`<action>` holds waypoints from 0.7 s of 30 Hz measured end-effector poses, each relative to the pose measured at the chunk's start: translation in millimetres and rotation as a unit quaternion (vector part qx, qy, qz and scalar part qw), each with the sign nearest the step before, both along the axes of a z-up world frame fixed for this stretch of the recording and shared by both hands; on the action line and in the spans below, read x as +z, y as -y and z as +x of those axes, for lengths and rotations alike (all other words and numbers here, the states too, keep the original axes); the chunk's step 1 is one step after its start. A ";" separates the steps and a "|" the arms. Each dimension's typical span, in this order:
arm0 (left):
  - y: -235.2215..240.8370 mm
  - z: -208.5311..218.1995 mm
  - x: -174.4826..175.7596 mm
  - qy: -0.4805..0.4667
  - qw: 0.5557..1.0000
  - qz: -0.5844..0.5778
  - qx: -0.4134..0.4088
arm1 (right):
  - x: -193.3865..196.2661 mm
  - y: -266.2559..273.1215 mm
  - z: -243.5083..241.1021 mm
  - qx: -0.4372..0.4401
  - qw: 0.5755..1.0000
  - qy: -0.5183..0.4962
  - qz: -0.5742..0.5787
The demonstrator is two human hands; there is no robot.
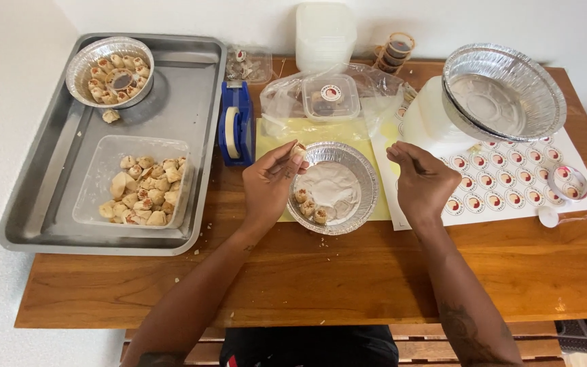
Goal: The person repeatedly picks small dough pieces from a plastic container, places them into a foil bowl, and presses a small red filling into each piece by hand. The filled items remain in the foil bowl as the process continues.
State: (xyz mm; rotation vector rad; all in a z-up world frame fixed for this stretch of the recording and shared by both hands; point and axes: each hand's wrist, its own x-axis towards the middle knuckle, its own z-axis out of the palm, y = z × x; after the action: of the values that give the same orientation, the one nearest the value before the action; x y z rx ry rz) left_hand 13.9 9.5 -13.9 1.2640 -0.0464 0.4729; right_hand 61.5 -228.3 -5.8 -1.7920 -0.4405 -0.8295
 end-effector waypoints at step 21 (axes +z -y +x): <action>5.8 -13.1 3.0 0.001 0.995 0.095 0.038 | 61.2 -183.1 195.1 0.178 0.971 0.065 -0.147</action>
State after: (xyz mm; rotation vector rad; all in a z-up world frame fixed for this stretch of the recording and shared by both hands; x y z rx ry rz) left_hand 0.7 3.7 -10.9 1.4560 -0.0469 0.5450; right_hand 256.6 -45.2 55.4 -1.8545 -0.9832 -0.6529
